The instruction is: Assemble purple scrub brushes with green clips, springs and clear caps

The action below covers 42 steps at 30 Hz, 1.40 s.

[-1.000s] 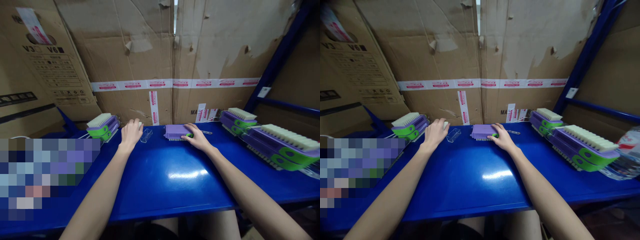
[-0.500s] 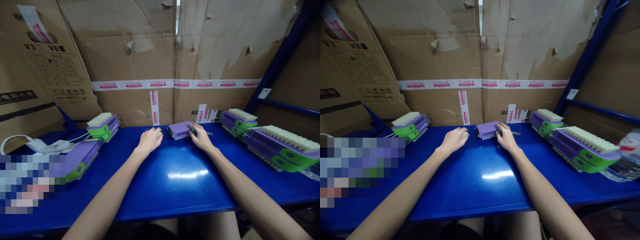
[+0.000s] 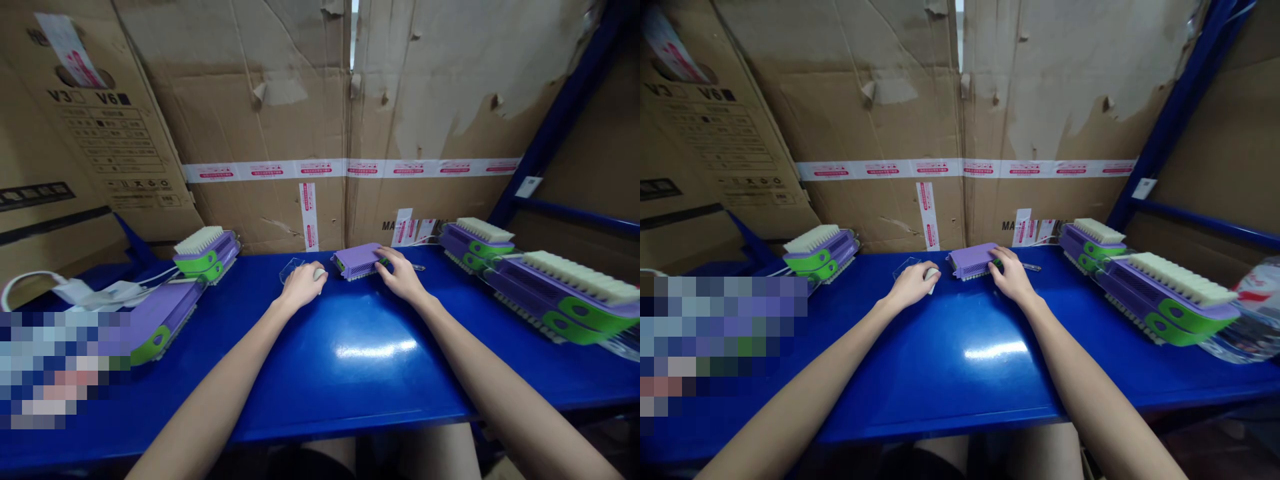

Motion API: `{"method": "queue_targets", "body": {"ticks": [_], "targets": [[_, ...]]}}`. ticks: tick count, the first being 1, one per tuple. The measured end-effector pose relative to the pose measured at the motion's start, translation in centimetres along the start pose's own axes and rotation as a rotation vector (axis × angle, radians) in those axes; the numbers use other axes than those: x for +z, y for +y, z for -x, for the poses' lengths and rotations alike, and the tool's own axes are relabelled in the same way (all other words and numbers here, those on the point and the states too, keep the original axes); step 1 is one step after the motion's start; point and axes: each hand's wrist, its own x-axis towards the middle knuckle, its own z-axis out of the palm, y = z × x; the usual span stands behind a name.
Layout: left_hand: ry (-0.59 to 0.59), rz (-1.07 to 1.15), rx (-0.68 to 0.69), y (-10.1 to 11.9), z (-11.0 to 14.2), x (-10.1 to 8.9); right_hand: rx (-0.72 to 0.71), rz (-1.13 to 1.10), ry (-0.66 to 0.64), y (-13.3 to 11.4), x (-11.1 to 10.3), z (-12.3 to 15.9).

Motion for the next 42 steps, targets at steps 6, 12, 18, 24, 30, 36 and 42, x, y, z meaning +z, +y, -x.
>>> {"method": "queue_targets", "body": {"ticks": [6, 12, 18, 24, 30, 36, 42], "targets": [[0.011, 0.021, 0.017, 0.1, 0.1, 0.1, 0.002, 0.0, -0.003, 0.0, 0.1, 0.0], [0.049, 0.052, 0.012, -0.2, -0.1, 0.2, 0.01, 0.01, 0.028, -0.6, -0.4, -0.1], [0.128, 0.198, -0.015, -0.5, -0.4, 0.6, 0.076, 0.009, 0.037, -1.8, -0.6, 0.0], [0.15, 0.448, -0.104, -0.8, -0.9, 1.0, 0.055, -0.08, -0.14, -1.6, -0.2, 0.1], [0.202, 0.715, -0.186, -1.1, -1.5, 1.6, 0.007, -0.071, -0.151, -1.7, -0.7, 0.0], [0.184, 0.766, -0.115, -1.0, -1.6, 2.4, -0.083, 0.05, -0.174, -2.1, -0.3, 0.1], [0.191, 0.732, -0.107, -1.1, -1.6, 2.6, -0.093, 0.058, -0.187, -2.9, -0.5, 0.2]]}}
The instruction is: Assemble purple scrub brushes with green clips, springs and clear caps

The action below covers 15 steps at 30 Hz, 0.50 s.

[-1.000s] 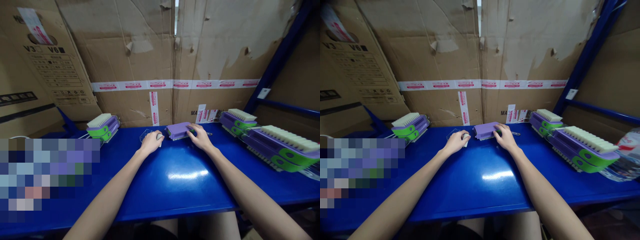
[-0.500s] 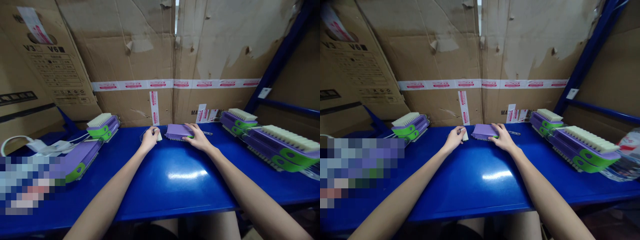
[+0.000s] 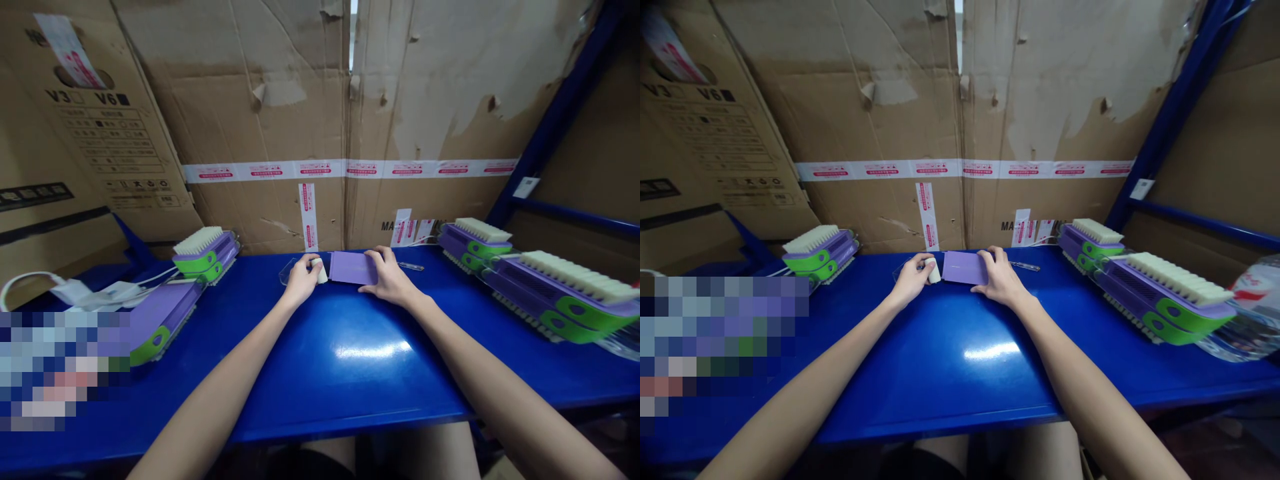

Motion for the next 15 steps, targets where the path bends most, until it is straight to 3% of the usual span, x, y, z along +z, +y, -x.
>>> {"method": "queue_targets", "body": {"ticks": [11, 15], "targets": [[0.034, 0.136, -0.049, -0.2, -0.32, 0.2, 0.026, -0.138, 0.022, -0.07, -0.02, -0.33], [-0.003, 0.209, -0.05, -0.32, -0.27, 0.55, 0.044, -0.147, 0.027, -0.1, -0.15, -0.29]]}}
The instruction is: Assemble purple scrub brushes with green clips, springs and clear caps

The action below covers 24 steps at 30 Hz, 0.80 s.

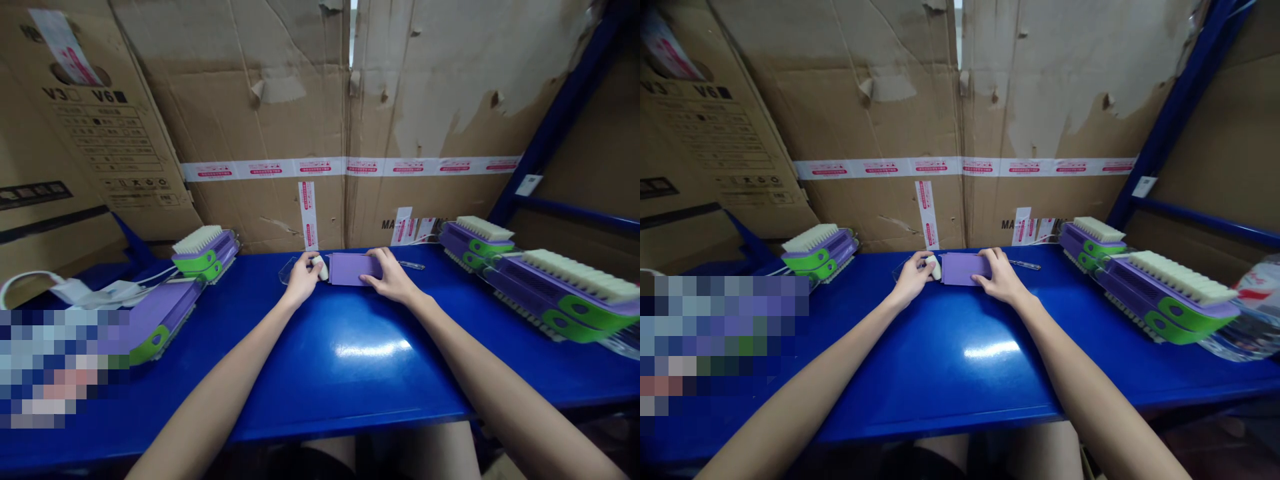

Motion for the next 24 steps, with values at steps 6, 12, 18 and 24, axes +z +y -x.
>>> {"method": "queue_targets", "body": {"ticks": [6, 12, 18, 24], "targets": [[-0.086, 0.086, -0.026, 0.3, 0.0, -0.1, -0.016, -0.006, -0.013, -0.1, -0.1, 0.0], [-0.152, 0.056, -0.039, 0.7, -0.1, -0.5, -0.01, -0.016, -0.019, -0.1, 0.1, 0.0], [-0.146, 0.075, -0.079, 0.8, -0.1, -0.8, -0.019, -0.002, -0.029, -0.1, 0.2, 0.0], [-0.171, 0.061, -0.107, 0.8, -0.3, -1.4, -0.026, -0.011, -0.023, -0.3, 0.2, 0.0]]}}
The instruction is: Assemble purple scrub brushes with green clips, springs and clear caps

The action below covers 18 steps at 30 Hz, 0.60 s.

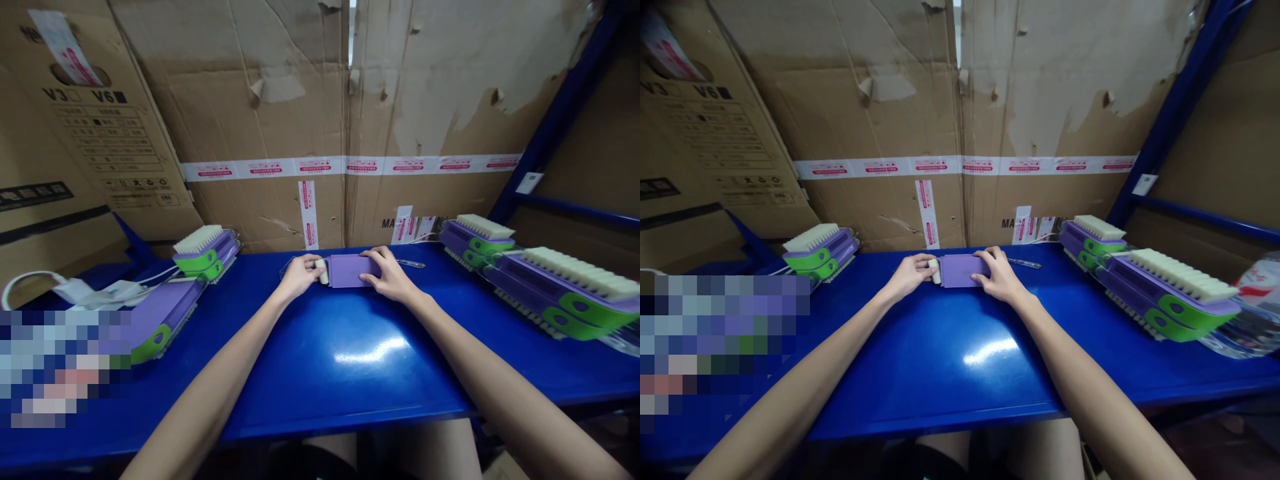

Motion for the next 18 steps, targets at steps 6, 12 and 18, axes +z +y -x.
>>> {"method": "queue_targets", "body": {"ticks": [6, 12, 18], "targets": [[-0.032, -0.044, 0.061, 0.09, -0.06, -0.31, -0.004, -0.03, 0.011, 0.11, 0.1, 0.04], [-0.042, -0.138, 0.099, 0.62, 0.27, -0.29, 0.006, -0.066, 0.012, 0.18, 0.14, 0.0], [-0.057, -0.152, 0.149, 0.32, 0.31, -0.46, 0.035, -0.097, 0.007, 0.2, 0.11, 0.0]]}}
